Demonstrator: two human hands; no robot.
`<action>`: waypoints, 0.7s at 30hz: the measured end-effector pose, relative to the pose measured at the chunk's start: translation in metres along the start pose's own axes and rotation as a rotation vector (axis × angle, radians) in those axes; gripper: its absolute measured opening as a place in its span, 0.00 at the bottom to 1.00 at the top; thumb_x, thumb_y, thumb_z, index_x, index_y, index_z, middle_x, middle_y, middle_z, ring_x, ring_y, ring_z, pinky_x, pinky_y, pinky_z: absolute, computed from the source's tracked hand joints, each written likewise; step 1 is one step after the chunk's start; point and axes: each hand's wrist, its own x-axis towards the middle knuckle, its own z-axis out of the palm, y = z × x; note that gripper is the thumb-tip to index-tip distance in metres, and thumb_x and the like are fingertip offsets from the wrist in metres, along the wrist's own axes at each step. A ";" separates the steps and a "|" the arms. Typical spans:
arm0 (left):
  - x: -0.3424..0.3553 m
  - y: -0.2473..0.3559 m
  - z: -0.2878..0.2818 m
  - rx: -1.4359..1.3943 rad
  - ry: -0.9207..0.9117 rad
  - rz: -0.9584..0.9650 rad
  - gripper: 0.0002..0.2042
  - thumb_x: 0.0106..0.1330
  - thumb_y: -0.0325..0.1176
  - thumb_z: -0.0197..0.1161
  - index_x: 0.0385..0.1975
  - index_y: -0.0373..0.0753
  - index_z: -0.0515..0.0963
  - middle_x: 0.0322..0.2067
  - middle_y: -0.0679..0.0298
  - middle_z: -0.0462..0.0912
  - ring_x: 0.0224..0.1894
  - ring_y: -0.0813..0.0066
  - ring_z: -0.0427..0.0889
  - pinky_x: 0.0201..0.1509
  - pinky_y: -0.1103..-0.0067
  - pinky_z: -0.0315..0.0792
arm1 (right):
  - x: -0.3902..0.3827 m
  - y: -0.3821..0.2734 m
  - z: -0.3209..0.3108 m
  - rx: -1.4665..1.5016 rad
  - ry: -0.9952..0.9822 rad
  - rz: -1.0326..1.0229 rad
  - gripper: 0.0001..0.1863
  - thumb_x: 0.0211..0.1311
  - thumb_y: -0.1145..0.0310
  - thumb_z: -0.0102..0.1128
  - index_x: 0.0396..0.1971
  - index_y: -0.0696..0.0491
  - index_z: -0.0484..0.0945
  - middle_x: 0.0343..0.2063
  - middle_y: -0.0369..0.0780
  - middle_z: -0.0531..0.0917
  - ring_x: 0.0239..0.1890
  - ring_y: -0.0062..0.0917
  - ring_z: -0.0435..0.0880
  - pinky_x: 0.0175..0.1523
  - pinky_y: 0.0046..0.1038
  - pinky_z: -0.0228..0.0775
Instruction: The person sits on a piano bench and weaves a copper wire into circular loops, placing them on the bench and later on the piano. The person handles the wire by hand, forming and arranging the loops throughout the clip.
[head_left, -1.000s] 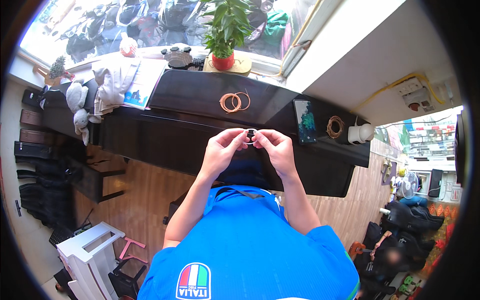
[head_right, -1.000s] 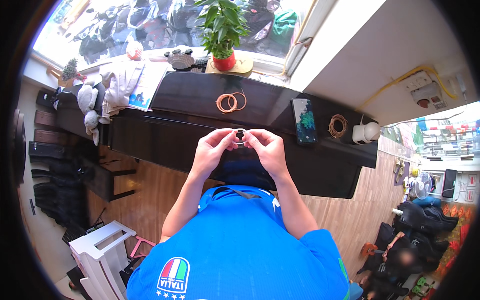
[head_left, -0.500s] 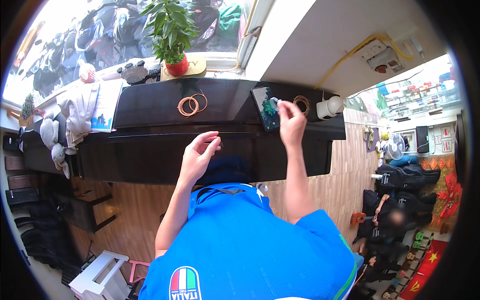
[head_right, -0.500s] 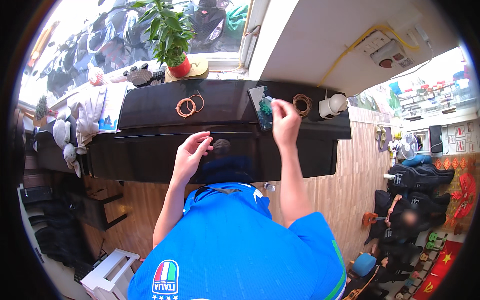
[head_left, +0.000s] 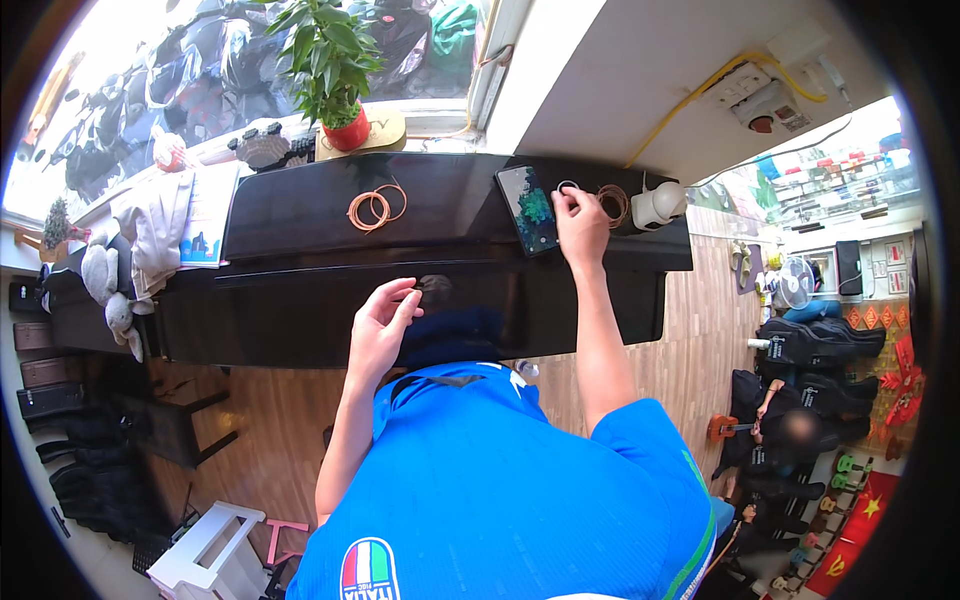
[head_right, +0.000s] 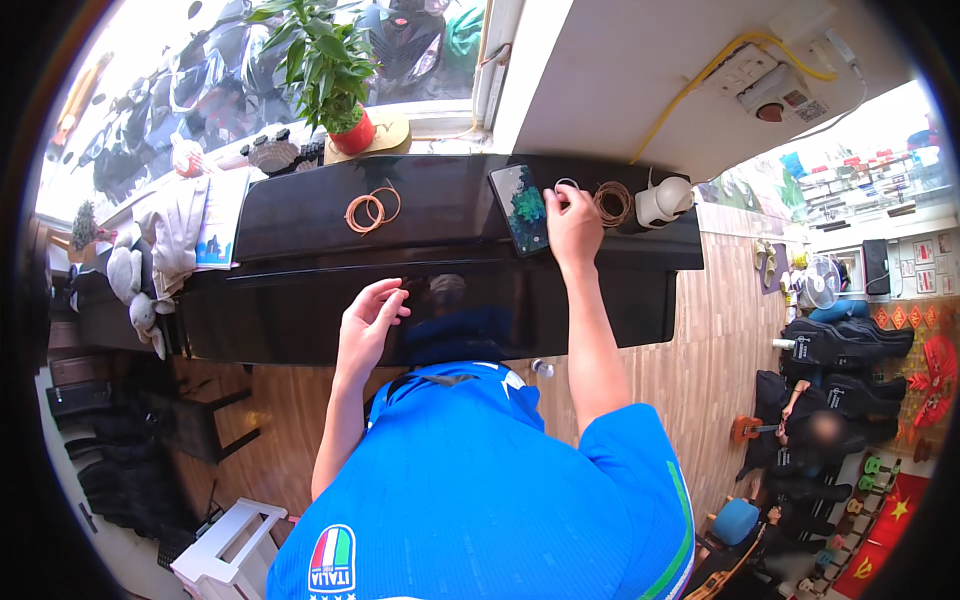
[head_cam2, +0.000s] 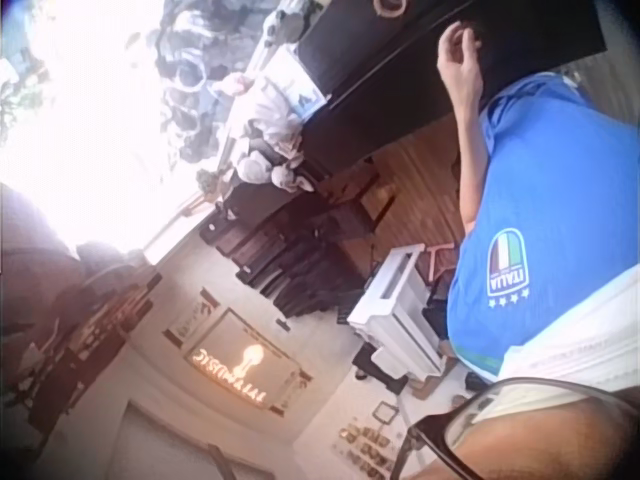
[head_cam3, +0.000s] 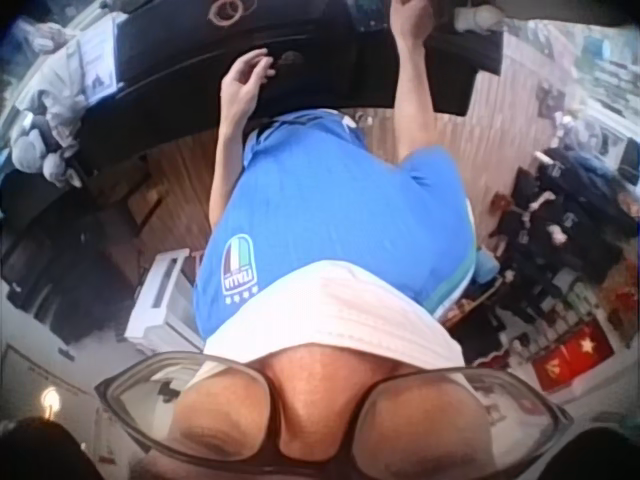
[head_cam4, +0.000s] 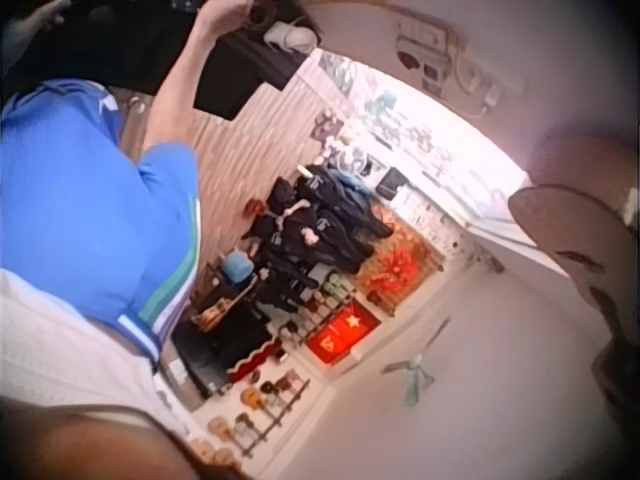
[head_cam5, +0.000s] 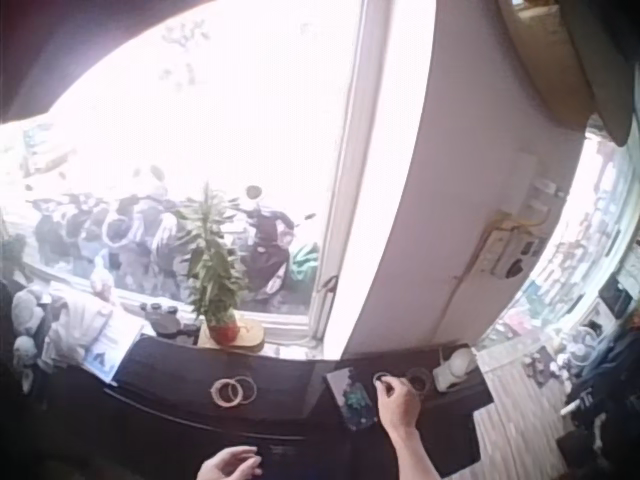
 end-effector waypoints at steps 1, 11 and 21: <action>-0.001 -0.001 -0.002 0.002 0.010 0.000 0.16 0.71 0.35 0.64 0.55 0.36 0.77 0.45 0.61 0.83 0.42 0.77 0.83 0.46 0.81 0.76 | -0.011 -0.012 0.003 0.011 -0.001 -0.054 0.22 0.57 0.53 0.71 0.46 0.53 0.83 0.38 0.40 0.85 0.42 0.35 0.85 0.47 0.37 0.77; -0.004 -0.004 0.003 -0.014 -0.023 -0.020 0.16 0.72 0.35 0.63 0.55 0.37 0.77 0.42 0.63 0.84 0.41 0.79 0.84 0.45 0.82 0.75 | -0.025 -0.040 0.030 -0.302 0.054 -0.300 0.42 0.48 0.50 0.76 0.62 0.52 0.69 0.51 0.45 0.77 0.54 0.42 0.76 0.58 0.42 0.69; 0.024 -0.010 -0.029 0.329 0.279 0.093 0.12 0.68 0.38 0.68 0.36 0.35 0.81 0.27 0.67 0.83 0.30 0.84 0.78 0.37 0.82 0.75 | -0.071 -0.131 0.114 0.246 -0.265 -0.403 0.23 0.61 0.57 0.68 0.51 0.56 0.79 0.41 0.41 0.82 0.46 0.36 0.80 0.54 0.38 0.69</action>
